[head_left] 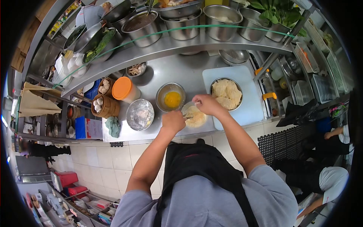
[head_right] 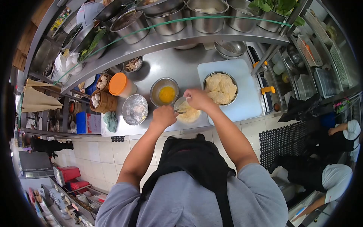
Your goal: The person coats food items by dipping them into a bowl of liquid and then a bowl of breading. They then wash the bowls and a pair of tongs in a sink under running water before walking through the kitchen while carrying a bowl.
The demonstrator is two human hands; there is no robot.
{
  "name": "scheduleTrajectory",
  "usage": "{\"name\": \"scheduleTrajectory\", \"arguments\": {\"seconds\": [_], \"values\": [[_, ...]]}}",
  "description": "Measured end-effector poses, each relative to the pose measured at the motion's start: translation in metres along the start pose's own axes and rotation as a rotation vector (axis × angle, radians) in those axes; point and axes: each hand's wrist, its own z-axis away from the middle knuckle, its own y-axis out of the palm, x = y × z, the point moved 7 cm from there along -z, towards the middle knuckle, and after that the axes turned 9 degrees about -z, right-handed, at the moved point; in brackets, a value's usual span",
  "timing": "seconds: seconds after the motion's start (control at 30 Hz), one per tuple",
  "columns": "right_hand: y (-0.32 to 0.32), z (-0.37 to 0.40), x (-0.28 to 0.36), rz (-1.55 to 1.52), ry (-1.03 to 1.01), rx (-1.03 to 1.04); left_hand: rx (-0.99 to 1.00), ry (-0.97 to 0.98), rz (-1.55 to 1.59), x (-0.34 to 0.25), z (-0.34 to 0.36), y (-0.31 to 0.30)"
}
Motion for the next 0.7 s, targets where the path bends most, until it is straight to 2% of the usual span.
{"name": "scheduleTrajectory", "arguments": {"seconds": [0.03, 0.07, 0.13, 0.23, 0.27, 0.33, 0.53, 0.57, 0.7], "values": [[0.012, 0.001, -0.006, 0.098, 0.013, 0.088, -0.023, 0.012, 0.042, -0.001, 0.002, 0.000], [0.017, 0.002, -0.011, 0.096, 0.019, 0.090, -0.016, 0.015, 0.043, 0.001, 0.004, 0.002], [0.036, 0.002, -0.023, 0.246, 0.107, 0.233, -0.063, -0.050, 0.039, 0.014, 0.016, -0.018], [0.066, -0.004, -0.047, 0.381, 0.182, 0.300, -0.127, -0.076, 0.102, 0.035, 0.027, -0.030], [0.075, -0.004, -0.054, 0.381, 0.181, 0.300, -0.128, -0.077, 0.102, 0.040, 0.031, -0.034], [0.093, -0.003, -0.055, 0.524, 0.048, 0.373, -0.111, -0.096, 0.220, 0.051, 0.041, -0.040], [0.102, -0.023, -0.067, 0.479, 0.156, 0.564, -0.235, -0.218, 0.429, 0.099, 0.062, -0.039], [0.100, -0.021, -0.066, 0.482, 0.153, 0.565, -0.276, -0.249, 0.455, 0.110, 0.067, -0.038], [0.074, -0.004, -0.033, 0.490, 0.190, 0.303, -0.341, -0.332, 0.537, 0.139, 0.089, -0.040]]}}
